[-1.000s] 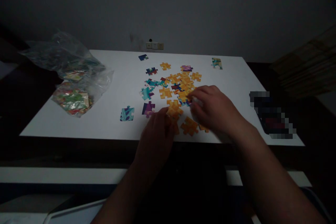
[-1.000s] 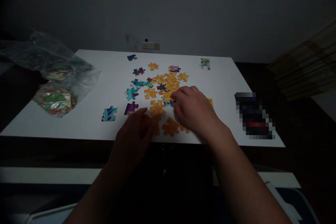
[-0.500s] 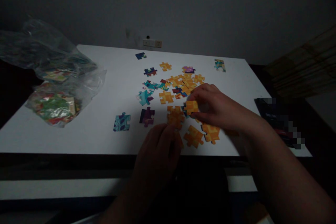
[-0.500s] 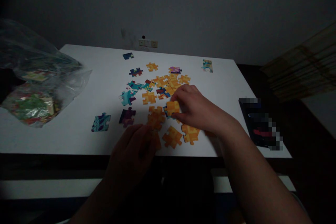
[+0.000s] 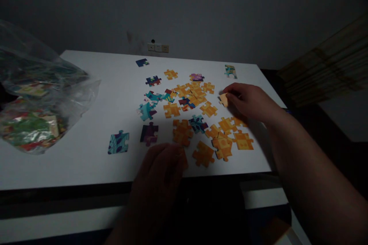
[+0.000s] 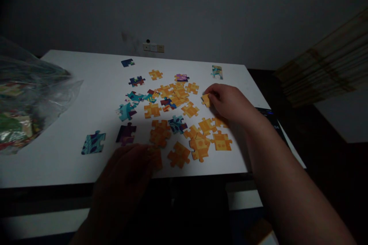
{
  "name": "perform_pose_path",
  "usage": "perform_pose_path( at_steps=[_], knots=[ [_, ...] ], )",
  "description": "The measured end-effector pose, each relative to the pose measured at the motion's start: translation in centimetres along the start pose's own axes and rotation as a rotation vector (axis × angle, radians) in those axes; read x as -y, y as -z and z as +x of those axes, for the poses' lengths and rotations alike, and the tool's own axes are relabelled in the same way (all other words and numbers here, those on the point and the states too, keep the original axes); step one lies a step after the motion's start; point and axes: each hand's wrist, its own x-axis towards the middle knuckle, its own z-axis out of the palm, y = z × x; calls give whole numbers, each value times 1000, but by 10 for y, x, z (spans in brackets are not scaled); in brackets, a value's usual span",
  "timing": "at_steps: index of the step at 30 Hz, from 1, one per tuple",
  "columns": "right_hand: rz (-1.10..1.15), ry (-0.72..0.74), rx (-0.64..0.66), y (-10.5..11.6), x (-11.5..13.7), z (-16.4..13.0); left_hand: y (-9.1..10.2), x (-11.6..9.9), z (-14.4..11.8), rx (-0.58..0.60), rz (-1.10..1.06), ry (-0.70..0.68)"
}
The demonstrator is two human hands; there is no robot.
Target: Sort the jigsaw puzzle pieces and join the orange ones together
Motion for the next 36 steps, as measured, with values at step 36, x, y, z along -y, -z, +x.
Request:
perform_pose_path(
  at_steps=[36],
  knots=[
    [-55,176,286,-6,71,-1,20,30,-16,34,232,-100]
  ],
)
